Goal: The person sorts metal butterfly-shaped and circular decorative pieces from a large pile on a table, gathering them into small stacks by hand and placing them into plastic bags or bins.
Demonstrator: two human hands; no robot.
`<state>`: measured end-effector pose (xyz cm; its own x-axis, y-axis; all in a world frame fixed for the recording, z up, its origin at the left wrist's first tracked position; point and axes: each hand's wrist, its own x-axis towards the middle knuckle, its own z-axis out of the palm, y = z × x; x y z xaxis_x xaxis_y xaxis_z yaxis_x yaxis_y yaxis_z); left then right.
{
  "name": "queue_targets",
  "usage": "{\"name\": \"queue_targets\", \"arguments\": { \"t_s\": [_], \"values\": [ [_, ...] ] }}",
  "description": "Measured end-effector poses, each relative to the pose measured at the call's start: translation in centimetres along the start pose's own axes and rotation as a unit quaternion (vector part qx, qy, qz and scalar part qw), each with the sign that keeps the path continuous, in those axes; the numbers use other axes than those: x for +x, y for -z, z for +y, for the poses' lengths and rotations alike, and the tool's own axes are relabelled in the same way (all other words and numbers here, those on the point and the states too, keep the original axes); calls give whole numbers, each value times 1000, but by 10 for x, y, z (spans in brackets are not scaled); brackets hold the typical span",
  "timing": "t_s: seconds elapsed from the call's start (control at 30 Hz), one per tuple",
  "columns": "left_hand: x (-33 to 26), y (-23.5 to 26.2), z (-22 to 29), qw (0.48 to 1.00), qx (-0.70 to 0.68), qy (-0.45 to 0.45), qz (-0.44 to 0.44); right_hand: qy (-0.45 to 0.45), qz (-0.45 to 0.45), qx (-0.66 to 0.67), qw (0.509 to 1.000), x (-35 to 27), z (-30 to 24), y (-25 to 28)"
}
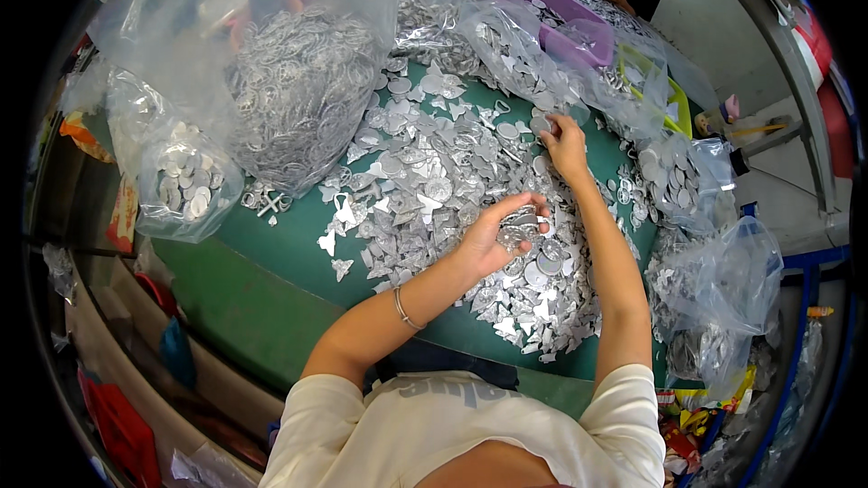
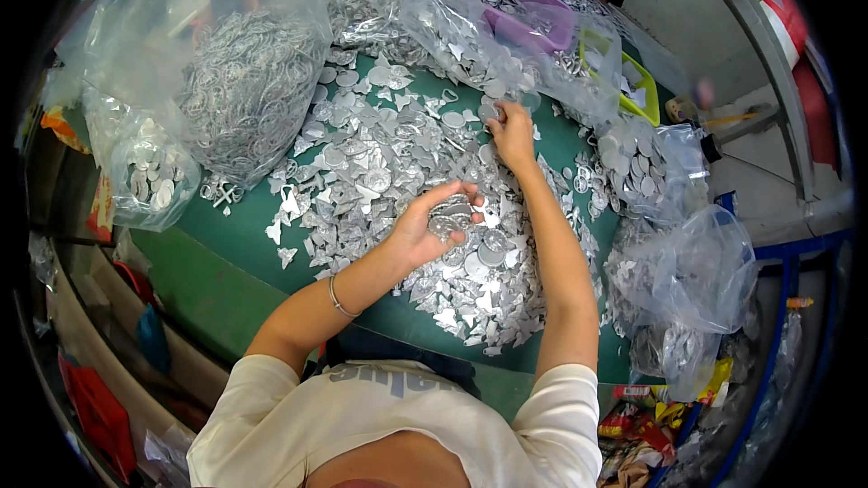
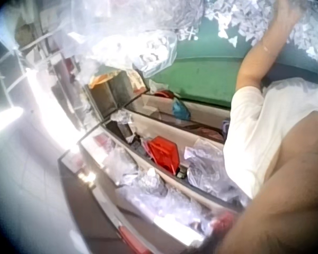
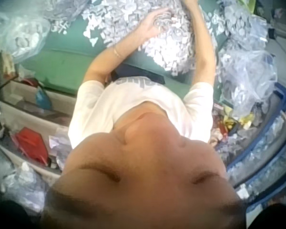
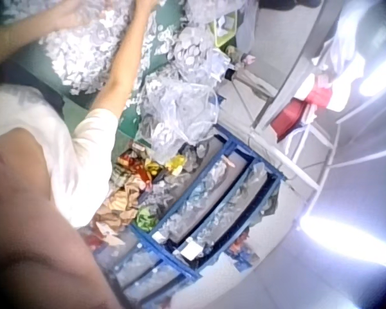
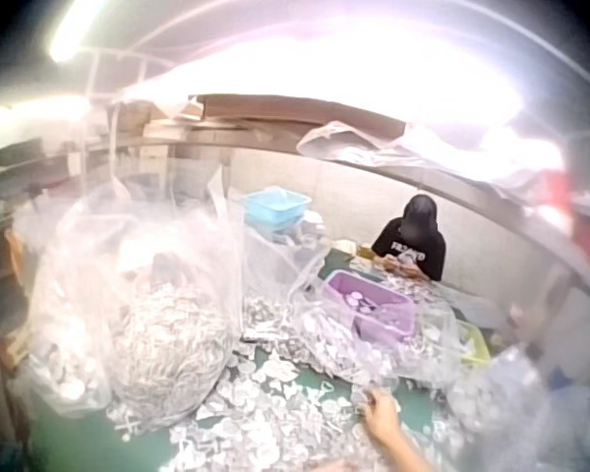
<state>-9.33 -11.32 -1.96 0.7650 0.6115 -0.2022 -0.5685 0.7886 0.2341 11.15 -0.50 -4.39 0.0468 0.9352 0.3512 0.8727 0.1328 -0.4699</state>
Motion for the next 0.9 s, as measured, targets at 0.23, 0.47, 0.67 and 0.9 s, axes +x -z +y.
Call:
{"name": "queue_targets", "arguments": {
  "t_s": [0.23, 0.47, 0.67, 0.9],
  "values": [
    [5, 2, -4, 1000, -7, -6, -27, -208, 49, 575, 790, -25, 25, 28],
    [3, 1, -3, 1000, -15, -3, -15, -163, -215, 433, 860, -20, 3, 57],
    [1, 0, -2, 1000, 12, -5, 10, -165, -249, 336, 893, -17, -13, 86],
    [3, 0, -3, 1000, -18, -14, -12, -317, -81, 440, 837, -38, 23, 73]
  ]
}}
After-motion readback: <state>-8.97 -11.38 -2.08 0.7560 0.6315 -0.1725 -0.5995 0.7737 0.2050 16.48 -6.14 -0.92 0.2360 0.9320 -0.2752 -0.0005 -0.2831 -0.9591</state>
